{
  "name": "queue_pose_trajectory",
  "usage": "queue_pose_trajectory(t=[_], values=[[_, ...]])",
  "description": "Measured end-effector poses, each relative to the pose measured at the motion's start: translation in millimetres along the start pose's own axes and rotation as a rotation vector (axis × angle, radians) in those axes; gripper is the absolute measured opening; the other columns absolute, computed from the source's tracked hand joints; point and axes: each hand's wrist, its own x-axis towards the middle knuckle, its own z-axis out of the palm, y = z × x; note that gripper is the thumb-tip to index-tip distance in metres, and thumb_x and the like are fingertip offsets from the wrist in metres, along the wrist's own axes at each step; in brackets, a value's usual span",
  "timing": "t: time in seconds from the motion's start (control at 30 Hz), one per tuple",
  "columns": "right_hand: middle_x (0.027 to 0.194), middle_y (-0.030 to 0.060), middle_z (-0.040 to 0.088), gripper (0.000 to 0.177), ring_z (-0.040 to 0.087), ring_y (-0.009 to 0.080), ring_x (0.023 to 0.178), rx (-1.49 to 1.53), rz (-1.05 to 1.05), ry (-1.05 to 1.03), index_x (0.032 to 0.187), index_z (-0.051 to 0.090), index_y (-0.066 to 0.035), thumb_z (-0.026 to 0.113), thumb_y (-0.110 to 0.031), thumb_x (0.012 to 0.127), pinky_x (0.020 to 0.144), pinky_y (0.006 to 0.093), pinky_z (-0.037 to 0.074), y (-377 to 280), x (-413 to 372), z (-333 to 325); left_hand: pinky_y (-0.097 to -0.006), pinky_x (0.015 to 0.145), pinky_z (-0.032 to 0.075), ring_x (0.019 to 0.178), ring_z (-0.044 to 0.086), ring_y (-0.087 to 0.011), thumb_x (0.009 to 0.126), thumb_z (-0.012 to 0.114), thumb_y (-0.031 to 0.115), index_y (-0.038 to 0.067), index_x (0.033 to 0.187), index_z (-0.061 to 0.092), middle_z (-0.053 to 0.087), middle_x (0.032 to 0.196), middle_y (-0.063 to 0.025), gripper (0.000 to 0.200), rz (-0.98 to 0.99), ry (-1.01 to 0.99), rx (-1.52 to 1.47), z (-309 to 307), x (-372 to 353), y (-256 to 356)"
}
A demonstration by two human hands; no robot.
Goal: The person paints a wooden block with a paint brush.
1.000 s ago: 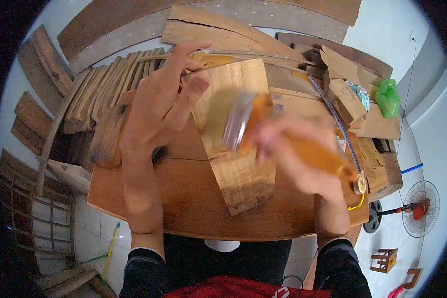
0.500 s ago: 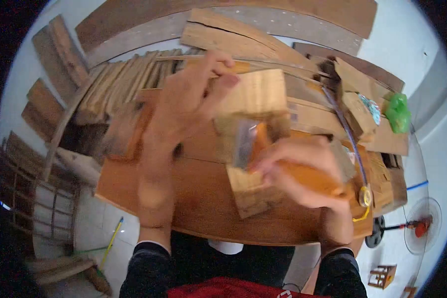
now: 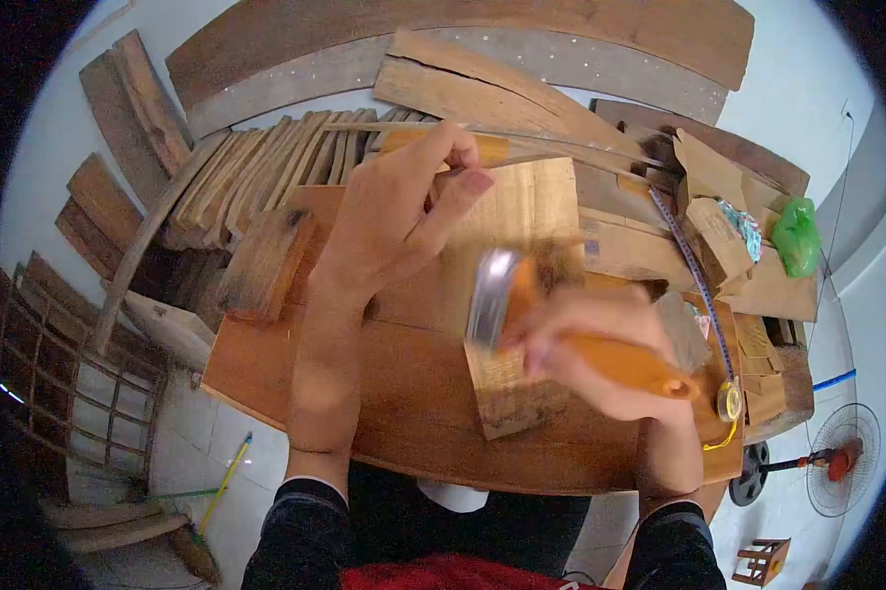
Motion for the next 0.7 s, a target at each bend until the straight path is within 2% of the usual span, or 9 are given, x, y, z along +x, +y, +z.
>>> queue_pose_trajectory(t=[0.1,0.13,0.2,0.23,0.27,0.37,0.63,0.67,0.7], values=[[0.092,0.0091,0.073,0.011,0.070,0.0133,0.080,0.181,0.052,0.056,0.102,0.070,-0.002,0.061,-0.004,0.098,0.073,0.0289,0.055,4,-1,5,-0.0365,0.065,0.051,0.070,0.068,-0.0279,0.102,0.060,0.042,0.007,0.104,0.060,0.066,0.082,-0.0123,0.035,0.000,-0.010,-0.104,-7,0,7],[0.095,0.0095,0.073,0.011,0.070,0.0138,0.082,0.046,0.178,0.198,0.103,0.070,-0.001,0.060,-0.004,0.098,0.074,0.0284,0.055,-11,2,2,-0.0360,0.065,0.051,0.069,0.067,-0.0272,0.103,0.058,0.043,0.007,0.105,0.060,0.066,0.082,-0.0119,0.036,0.066,0.024,-0.136,-5,0,4],[0.097,0.0097,0.073,0.012,0.069,0.0143,0.083,-0.036,0.080,0.122,0.104,0.069,-0.001,0.059,-0.004,0.099,0.075,0.0284,0.055,-6,2,-2,-0.0351,0.064,0.051,0.068,0.066,-0.0257,0.104,0.055,0.045,0.007,0.106,0.060,0.065,0.081,-0.0109,0.039,0.204,0.100,-0.199,2,3,-5],[0.098,0.0098,0.073,0.012,0.069,0.0145,0.084,-0.078,0.032,0.083,0.105,0.069,-0.001,0.058,-0.004,0.100,0.075,0.0285,0.055,-2,3,-5,-0.0349,0.064,0.051,0.068,0.066,-0.0256,0.104,0.054,0.047,0.006,0.106,0.060,0.065,0.082,-0.0109,0.041,0.154,0.063,-0.179,0,2,-3],[0.097,0.0092,0.073,0.013,0.069,0.0141,0.081,-0.062,-0.021,-0.119,0.104,0.069,-0.001,0.057,-0.006,0.102,0.075,0.0282,0.055,0,5,-11,-0.0347,0.064,0.051,0.068,0.066,-0.0254,0.104,0.053,0.049,0.006,0.107,0.060,0.065,0.082,-0.0108,0.043,0.107,0.024,-0.160,-5,-1,0],[0.092,0.0078,0.073,0.012,0.069,0.0133,0.081,0.099,0.124,0.092,0.103,0.070,-0.002,0.060,-0.008,0.102,0.075,0.0282,0.055,-4,2,-8,-0.0346,0.064,0.050,0.069,0.066,-0.0252,0.104,0.051,0.053,0.006,0.107,0.060,0.066,0.084,-0.0116,0.048,0.132,0.037,-0.169,0,1,-7],[0.089,0.0090,0.073,0.011,0.070,0.0150,0.082,0.179,0.154,0.076,0.102,0.071,-0.003,0.064,-0.011,0.100,0.075,0.0301,0.055,-9,-2,-13,-0.0354,0.065,0.050,0.071,0.067,-0.0275,0.104,0.049,0.053,0.007,0.109,0.061,0.067,0.088,-0.0135,0.048,0.183,0.021,-0.161,-5,1,-3],[0.091,0.0107,0.074,0.008,0.071,0.0172,0.080,0.042,0.169,0.251,0.098,0.070,-0.002,0.064,-0.008,0.098,0.075,0.0310,0.056,-12,4,-10,-0.0354,0.065,0.050,0.071,0.067,-0.0278,0.104,0.049,0.053,0.007,0.109,0.061,0.067,0.088,-0.0137,0.048,0.216,0.039,-0.156,-2,2,-8],[0.091,0.0109,0.074,0.009,0.071,0.0173,0.080,0.010,0.088,0.146,0.097,0.071,-0.002,0.063,-0.007,0.098,0.074,0.0309,0.056,-10,3,-11,-0.0355,0.065,0.050,0.071,0.067,-0.0281,0.104,0.049,0.053,0.007,0.109,0.061,0.067,0.088,-0.0138,0.048,0.250,0.061,-0.151,-1,2,-10]])
